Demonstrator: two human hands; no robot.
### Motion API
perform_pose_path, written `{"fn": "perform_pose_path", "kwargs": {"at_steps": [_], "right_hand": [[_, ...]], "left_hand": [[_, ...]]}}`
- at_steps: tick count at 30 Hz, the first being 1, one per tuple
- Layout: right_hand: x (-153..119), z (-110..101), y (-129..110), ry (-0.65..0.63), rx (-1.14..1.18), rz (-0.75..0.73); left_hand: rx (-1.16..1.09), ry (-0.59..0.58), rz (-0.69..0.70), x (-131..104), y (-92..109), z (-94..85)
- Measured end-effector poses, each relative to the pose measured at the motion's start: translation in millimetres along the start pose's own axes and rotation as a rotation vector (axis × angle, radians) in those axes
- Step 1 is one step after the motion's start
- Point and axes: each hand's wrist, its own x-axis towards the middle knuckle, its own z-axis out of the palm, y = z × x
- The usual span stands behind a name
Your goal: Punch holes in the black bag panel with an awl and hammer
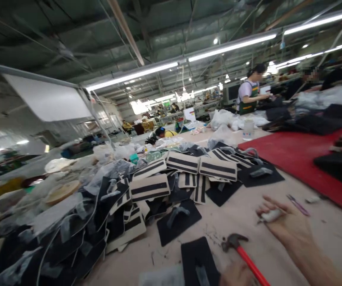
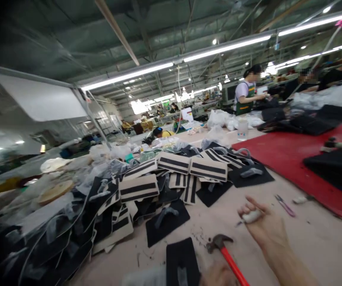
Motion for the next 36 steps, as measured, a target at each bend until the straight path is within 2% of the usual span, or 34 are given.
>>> {"fn": "perform_pose_path", "kwargs": {"at_steps": [1,3,5,8,11,14,17,20,24,26,30,33,36], "right_hand": [[-14,9,4,-0.005,0.063,0.061],[-37,25,12,-0.002,0.178,0.108],[-50,35,18,-0.014,0.246,0.122],[-67,37,26,0.014,0.282,0.116],[-84,35,33,0.067,0.291,0.122],[-94,35,41,0.089,0.295,0.153],[-99,33,53,0.079,0.307,0.183],[-104,26,68,0.102,0.296,0.227],[-112,16,89,0.176,0.257,0.279],[-115,13,99,0.169,0.238,0.311],[-128,8,116,0.154,0.129,0.355],[-133,-11,126,0.136,-0.079,0.306],[-123,-43,139,0.109,-0.355,0.205]], "left_hand": [[-0.028,0.029,0.021,-6,4,6.4],[-0.016,0.194,0.092,-14,14,11.8],[-0.061,0.336,0.053,-16,26,7.5],[-0.254,0.441,-0.206,-9,47,-10.6],[-0.516,0.469,-0.534,-2,68,-32.4],[-0.642,0.457,-0.683,3,82,-51.6],[-0.597,0.437,-0.652,5,91,-66.9],[-0.522,0.424,-0.544,4,100,-76.2],[-0.478,0.431,-0.326,1,106,-79.7],[-0.447,0.442,-0.232,-2,105,-80.5],[-0.408,0.473,-0.176,-17,105,-86.0],[-0.412,0.476,-0.169,-36,108,-87.5],[-0.391,0.494,-0.169,-54,103,-80.0]]}}
